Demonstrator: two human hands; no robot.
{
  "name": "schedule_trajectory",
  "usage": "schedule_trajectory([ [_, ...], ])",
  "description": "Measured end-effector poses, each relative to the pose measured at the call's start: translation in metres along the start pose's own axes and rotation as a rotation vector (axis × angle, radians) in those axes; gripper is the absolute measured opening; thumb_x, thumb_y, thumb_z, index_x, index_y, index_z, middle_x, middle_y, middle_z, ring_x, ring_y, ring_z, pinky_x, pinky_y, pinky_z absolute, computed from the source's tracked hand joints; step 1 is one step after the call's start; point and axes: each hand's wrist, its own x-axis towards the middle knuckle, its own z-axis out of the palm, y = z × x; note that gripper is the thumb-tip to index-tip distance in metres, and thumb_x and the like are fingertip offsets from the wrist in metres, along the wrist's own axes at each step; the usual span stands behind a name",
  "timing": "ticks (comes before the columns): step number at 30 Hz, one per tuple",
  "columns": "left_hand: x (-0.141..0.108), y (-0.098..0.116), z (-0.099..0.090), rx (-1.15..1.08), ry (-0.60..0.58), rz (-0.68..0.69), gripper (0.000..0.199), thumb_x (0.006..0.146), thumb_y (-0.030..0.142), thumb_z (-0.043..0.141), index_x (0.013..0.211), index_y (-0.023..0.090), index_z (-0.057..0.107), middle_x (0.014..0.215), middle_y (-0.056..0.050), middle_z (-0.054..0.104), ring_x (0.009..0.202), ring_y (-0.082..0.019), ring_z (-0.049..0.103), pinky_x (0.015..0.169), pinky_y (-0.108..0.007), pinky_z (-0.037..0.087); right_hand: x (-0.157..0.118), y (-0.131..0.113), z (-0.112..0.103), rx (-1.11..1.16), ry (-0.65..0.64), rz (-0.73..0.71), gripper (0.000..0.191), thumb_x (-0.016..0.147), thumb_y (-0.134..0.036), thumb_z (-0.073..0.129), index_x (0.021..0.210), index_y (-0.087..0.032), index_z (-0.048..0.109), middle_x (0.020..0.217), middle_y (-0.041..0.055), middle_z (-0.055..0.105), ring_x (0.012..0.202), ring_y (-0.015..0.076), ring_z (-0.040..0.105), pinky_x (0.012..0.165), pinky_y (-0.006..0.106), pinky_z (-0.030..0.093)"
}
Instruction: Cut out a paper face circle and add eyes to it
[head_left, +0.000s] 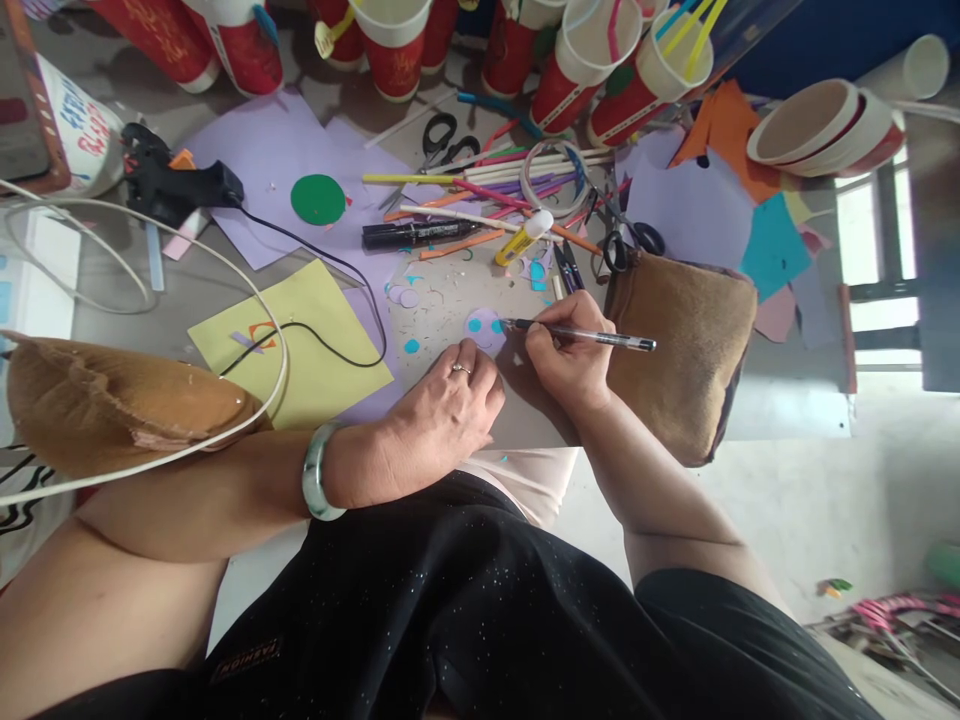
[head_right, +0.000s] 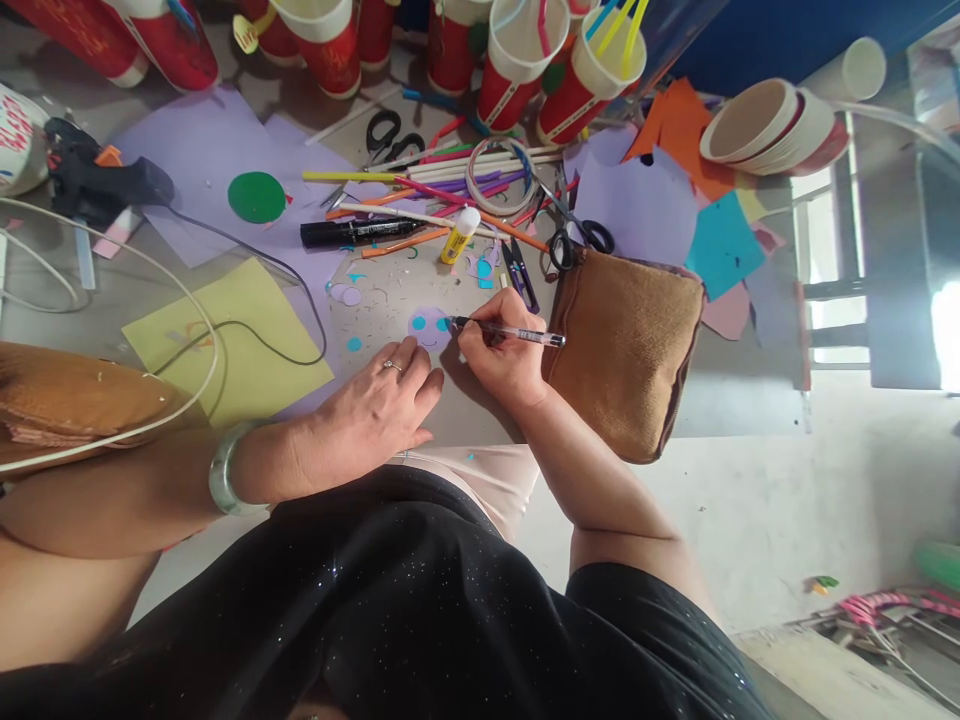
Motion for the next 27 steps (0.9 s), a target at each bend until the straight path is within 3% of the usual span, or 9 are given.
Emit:
schedule_trajectory([
  [27,-0.0023,-0.0012,0.0008,-0.027,0.030,-0.006,0.064,0.102,0.049,0.067,0.142,-0.001,0.063,0.138,-0.028,0.067,0.134,-0.041,0.063,0.115,-0.048,0.046,0.0021,-0.0017,0.0003,0.000,0.015,0.045,0.014,0.077,-0.018,0.061,0.076,-0.026,0.050,0.062,-0.0049,0.051,0.051,0.0123,0.046,0.052,0.031,0.047],
])
